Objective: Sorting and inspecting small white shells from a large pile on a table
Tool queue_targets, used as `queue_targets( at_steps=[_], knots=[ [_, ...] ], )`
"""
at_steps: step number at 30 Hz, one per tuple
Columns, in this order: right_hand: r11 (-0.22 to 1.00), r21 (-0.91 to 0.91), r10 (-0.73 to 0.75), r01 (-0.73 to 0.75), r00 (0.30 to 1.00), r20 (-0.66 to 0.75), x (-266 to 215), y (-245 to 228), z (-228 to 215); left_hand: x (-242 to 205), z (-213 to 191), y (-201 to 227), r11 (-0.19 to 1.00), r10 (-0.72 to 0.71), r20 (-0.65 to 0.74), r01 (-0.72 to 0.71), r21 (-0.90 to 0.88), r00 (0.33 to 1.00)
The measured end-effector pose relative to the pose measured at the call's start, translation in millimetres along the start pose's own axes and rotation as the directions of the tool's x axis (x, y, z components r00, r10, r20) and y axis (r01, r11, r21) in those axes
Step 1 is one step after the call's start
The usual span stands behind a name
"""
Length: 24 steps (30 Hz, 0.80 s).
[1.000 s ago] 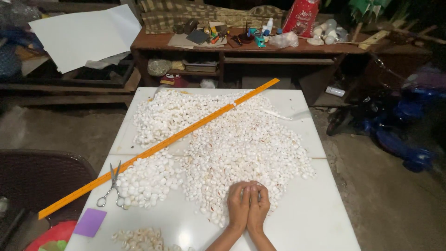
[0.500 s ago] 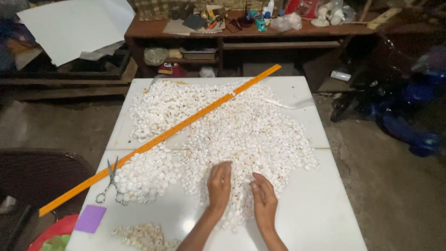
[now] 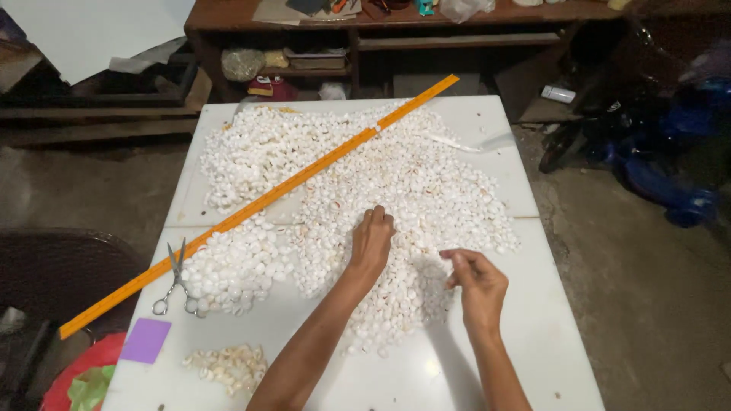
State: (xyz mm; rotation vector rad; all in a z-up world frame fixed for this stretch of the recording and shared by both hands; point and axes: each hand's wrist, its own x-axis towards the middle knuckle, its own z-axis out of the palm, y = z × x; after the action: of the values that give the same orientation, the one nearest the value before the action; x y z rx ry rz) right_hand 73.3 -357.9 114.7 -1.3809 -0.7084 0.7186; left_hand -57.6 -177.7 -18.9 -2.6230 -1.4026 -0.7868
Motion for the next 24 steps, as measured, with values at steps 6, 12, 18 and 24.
queue_targets(
  at_steps=[6, 12, 18, 24],
  knots=[
    [0.979, 0.199, -0.032, 0.032, 0.999, -0.002, 22.2, -13.4, 3.1, 0.2, -12.3, 0.2, 0.996, 0.007, 0.094, 0.001, -0.084, 0.996],
    [0.937, 0.282, -0.219, 0.207, 0.976, 0.01, 35.8, -38.9, -16.6, -13.9, -26.0, -5.4, 0.925, -0.125, 0.066, 0.14, -0.353, 0.99],
    [0.89, 0.264, -0.379, 0.372, 0.925, -0.026, 5.4, -75.9, -59.7, -56.6, -94.3, 17.6, -0.396, -0.246, 0.599, 0.486, -0.78, 0.762],
    [0.944, 0.126, -0.282, 0.304, 0.945, -0.164, -26.4, -91.0, -93.5, -73.2, -100.0, 16.7, -0.594, -0.161, 0.695, 0.494, -0.635, 0.701]
  ],
)
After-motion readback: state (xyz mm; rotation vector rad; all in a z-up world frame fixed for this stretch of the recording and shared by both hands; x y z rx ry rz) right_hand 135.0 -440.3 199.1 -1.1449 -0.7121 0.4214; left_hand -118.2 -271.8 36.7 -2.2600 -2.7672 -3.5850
